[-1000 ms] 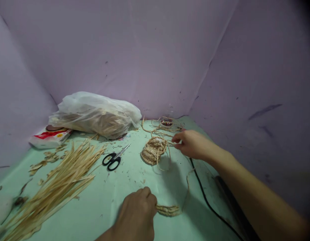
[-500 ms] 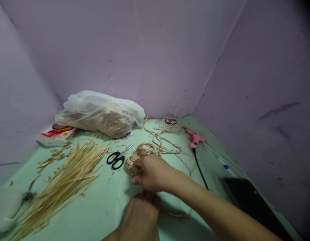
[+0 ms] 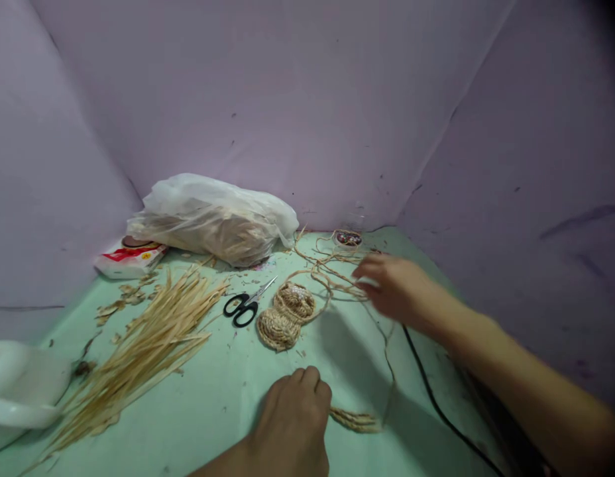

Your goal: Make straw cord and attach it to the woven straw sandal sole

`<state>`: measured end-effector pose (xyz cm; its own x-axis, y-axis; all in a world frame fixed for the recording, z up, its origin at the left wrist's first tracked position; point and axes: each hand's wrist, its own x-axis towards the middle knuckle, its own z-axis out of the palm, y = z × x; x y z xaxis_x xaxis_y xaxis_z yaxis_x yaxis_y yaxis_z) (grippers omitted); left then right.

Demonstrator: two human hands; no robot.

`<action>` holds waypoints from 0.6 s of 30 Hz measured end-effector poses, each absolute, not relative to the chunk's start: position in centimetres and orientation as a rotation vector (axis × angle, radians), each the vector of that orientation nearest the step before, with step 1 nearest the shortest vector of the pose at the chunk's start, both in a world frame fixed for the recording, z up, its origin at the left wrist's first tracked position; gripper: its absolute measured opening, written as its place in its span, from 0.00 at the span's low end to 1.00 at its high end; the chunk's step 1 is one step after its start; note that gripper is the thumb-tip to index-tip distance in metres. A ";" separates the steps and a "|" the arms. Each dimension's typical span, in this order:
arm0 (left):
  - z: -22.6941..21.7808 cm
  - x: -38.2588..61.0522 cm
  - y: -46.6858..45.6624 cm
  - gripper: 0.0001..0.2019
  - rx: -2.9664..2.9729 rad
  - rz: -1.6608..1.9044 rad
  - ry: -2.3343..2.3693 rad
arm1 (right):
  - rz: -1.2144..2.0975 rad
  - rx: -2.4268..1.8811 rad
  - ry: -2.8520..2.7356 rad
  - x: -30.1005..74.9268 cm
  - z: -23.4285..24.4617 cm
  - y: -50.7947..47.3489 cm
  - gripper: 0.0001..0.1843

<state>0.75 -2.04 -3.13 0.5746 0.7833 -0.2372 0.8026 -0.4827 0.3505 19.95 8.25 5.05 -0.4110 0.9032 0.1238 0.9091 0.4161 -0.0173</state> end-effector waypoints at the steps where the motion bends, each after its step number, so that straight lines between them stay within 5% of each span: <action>1: -3.0 0.9 -2.0 0.14 2.376 -0.077 1.285 | -0.194 -1.754 -2.474 21.2 6.0 8.9 0.11; 4: -2.5 1.2 -1.8 0.16 2.335 -0.123 1.296 | -0.447 -1.974 -2.119 25.2 7.9 10.5 0.10; 9: -2.1 1.4 -1.4 0.18 2.296 -0.136 1.286 | -0.739 -1.604 -1.619 29.2 8.4 12.0 0.20; 14: -2.2 1.4 -1.2 0.19 2.296 -0.160 1.283 | -0.279 -1.469 -2.188 24.2 7.1 13.2 0.21; 18: -2.4 1.2 -1.1 0.19 2.315 -0.146 1.266 | 0.024 -1.278 -2.719 17.1 4.5 14.0 0.35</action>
